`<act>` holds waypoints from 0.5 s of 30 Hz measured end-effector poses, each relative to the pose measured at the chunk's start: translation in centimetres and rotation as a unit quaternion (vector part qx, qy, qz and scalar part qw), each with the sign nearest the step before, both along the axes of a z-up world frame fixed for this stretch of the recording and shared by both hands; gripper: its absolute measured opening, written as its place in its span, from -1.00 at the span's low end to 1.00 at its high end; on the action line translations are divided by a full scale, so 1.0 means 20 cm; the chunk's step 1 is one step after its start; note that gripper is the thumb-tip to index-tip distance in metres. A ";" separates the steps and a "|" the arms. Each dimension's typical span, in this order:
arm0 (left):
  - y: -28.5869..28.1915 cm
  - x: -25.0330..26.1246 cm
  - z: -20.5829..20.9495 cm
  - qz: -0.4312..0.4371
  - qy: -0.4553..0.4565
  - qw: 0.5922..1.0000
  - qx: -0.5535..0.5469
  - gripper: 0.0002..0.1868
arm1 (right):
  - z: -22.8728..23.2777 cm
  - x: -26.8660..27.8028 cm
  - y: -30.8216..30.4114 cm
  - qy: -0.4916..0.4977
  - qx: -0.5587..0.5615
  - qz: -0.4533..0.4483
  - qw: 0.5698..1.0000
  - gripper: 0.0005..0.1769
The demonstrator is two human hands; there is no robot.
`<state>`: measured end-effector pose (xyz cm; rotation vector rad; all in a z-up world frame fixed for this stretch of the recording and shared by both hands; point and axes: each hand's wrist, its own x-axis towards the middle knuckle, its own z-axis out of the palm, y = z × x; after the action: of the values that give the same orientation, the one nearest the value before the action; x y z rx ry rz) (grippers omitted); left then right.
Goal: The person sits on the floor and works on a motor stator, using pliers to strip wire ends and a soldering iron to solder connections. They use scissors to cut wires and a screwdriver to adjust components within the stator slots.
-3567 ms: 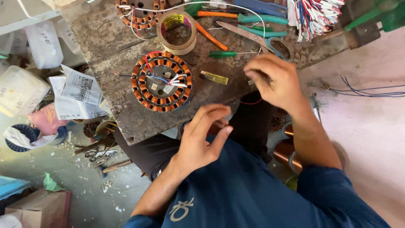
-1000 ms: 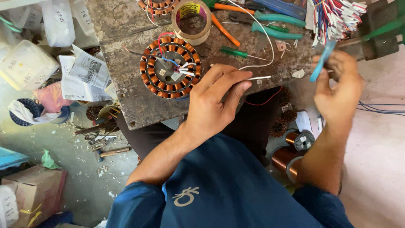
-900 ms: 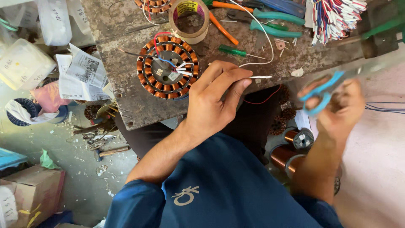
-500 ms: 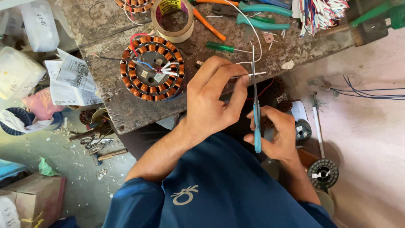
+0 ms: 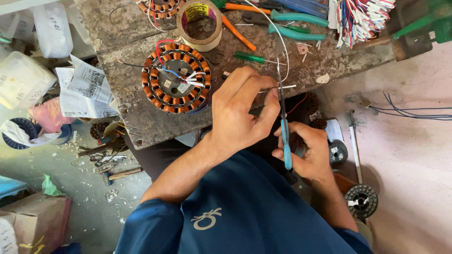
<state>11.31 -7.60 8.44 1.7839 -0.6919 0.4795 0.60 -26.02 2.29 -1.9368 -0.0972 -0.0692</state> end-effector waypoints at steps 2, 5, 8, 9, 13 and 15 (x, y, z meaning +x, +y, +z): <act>-0.01 0.00 0.00 0.003 0.004 1.000 0.000 -0.85 | 0.00 0.00 0.00 -0.013 -0.007 0.002 1.000 -0.61; -0.02 0.00 0.00 -0.009 0.022 1.000 -0.014 -0.86 | 0.00 0.00 0.00 0.003 0.000 -0.006 1.000 -0.61; -0.02 0.00 -0.01 -0.015 0.019 0.999 -0.021 -0.87 | 0.00 0.00 0.00 0.012 0.010 -0.011 1.000 -0.62; -0.02 0.00 -0.01 -0.014 0.014 1.000 -0.020 -0.87 | 0.01 0.00 0.00 0.012 0.013 -0.011 1.000 -0.62; -0.02 0.01 -0.01 -0.025 0.033 0.999 -0.017 -0.88 | 0.03 0.01 0.00 -0.003 -0.016 -0.012 1.000 -0.61; -0.01 0.01 -0.01 -0.020 0.028 0.999 -0.012 -0.89 | 0.03 0.00 0.01 0.007 -0.019 -0.019 1.000 -0.61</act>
<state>11.56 -7.80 8.27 1.7513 -0.6798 0.4081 0.67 -25.86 2.87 -1.9762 -0.0519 -0.0802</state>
